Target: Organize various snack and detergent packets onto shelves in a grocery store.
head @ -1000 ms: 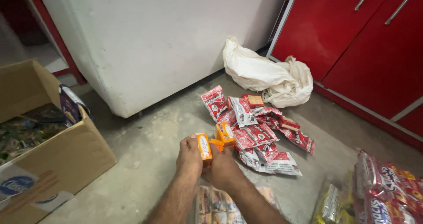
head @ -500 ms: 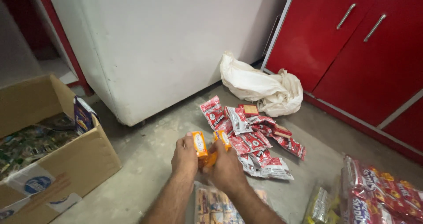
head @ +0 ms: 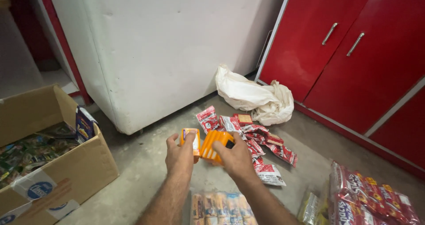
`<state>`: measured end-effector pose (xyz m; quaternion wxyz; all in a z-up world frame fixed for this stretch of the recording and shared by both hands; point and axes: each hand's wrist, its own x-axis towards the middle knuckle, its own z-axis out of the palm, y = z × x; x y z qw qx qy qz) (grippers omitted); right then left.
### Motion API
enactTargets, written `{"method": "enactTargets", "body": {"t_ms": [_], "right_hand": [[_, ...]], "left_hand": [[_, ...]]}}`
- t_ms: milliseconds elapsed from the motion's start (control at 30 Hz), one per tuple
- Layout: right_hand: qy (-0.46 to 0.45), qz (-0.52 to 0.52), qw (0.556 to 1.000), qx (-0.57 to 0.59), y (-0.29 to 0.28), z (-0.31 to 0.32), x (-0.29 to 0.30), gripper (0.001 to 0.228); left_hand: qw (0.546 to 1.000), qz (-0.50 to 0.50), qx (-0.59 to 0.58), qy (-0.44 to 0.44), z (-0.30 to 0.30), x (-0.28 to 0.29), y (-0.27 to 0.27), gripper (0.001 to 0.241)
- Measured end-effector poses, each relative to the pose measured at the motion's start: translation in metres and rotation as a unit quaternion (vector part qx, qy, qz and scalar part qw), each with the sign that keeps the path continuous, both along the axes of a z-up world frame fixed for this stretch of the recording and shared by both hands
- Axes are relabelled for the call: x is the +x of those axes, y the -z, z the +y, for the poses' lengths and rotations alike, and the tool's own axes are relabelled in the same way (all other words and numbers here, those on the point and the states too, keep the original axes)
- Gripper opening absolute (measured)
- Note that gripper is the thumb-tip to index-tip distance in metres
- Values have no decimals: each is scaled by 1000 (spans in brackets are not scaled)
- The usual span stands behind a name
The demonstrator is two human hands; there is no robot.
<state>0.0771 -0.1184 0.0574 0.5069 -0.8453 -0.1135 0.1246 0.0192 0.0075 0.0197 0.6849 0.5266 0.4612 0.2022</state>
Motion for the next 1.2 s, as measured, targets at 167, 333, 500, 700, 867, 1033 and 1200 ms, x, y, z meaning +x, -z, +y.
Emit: {"method": "enactTargets", "body": {"t_ms": [167, 333, 500, 700, 867, 1033, 1200], "right_hand": [[-19, 76, 986, 148, 25, -5, 2, 47], [46, 132, 980, 143, 36, 7, 0, 51], [37, 295, 928, 223, 72, 5, 18, 60], [10, 337, 908, 248, 43, 3, 38, 60], [54, 366, 891, 262, 28, 14, 59, 58], [86, 361, 896, 244, 1, 16, 60, 54], [116, 329, 904, 246, -45, 16, 49, 55]], "left_hand": [[997, -42, -52, 50, -4, 7, 26, 65], [982, -111, -152, 18, -15, 24, 57, 62], [987, -122, -109, 8, -21, 26, 61, 56], [970, -146, -194, 10, -10, 38, 52, 55], [961, -131, -245, 20, -4, 57, 31, 59], [964, -108, -240, 31, 2, 65, 5, 59], [974, -106, -195, 32, -4, 57, -30, 56]]}}
